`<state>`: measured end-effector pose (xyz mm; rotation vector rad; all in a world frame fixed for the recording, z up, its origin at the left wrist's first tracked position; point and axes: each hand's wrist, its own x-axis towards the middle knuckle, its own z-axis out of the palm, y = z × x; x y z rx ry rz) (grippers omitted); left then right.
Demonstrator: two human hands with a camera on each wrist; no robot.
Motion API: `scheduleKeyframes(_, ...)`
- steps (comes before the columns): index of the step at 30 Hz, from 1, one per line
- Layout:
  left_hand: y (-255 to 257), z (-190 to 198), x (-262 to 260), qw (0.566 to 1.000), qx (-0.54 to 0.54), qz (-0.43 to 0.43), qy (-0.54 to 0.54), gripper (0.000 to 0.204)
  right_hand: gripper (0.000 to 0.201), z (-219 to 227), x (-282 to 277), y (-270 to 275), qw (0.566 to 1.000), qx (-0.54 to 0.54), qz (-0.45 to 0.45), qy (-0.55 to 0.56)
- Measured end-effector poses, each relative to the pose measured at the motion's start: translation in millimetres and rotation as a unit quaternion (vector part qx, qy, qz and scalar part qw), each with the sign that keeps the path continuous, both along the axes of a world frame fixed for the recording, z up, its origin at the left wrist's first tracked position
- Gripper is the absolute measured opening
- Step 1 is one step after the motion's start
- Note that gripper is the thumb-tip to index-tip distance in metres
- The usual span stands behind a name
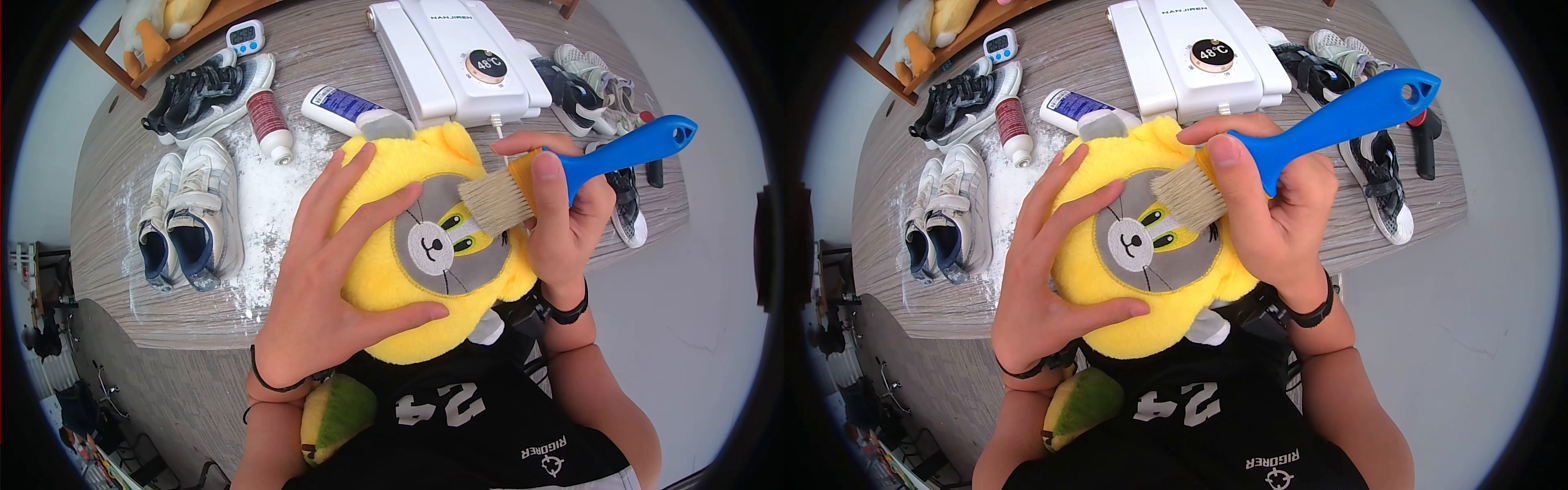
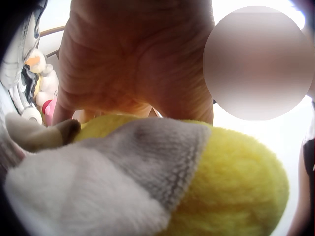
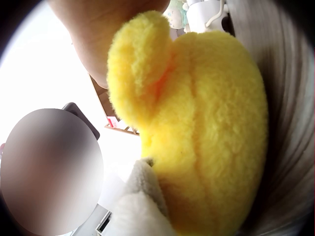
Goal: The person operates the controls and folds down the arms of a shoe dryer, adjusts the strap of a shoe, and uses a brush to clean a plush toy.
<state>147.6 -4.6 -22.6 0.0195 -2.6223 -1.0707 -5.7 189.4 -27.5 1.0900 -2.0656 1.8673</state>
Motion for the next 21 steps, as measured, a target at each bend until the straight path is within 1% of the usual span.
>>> scheduleKeyframes(5,0.1,0.7,0.2,1.0,-0.003,-0.001,-0.001,0.095,0.021,-0.1,-0.5,0.8,1.0,0.014,-0.006,0.011)
scheduleKeyframes(14,-0.1,-0.4,-0.3,1.0,0.003,-0.002,0.0,0.095,0.02,-1.7,-1.2,-1.5,1.0,-0.013,-0.001,0.014)
scheduleKeyframes(21,-0.2,-0.6,-0.1,1.0,-0.001,-0.001,-0.001,0.095,0.021,0.1,-0.8,1.0,1.0,0.006,0.005,0.014)
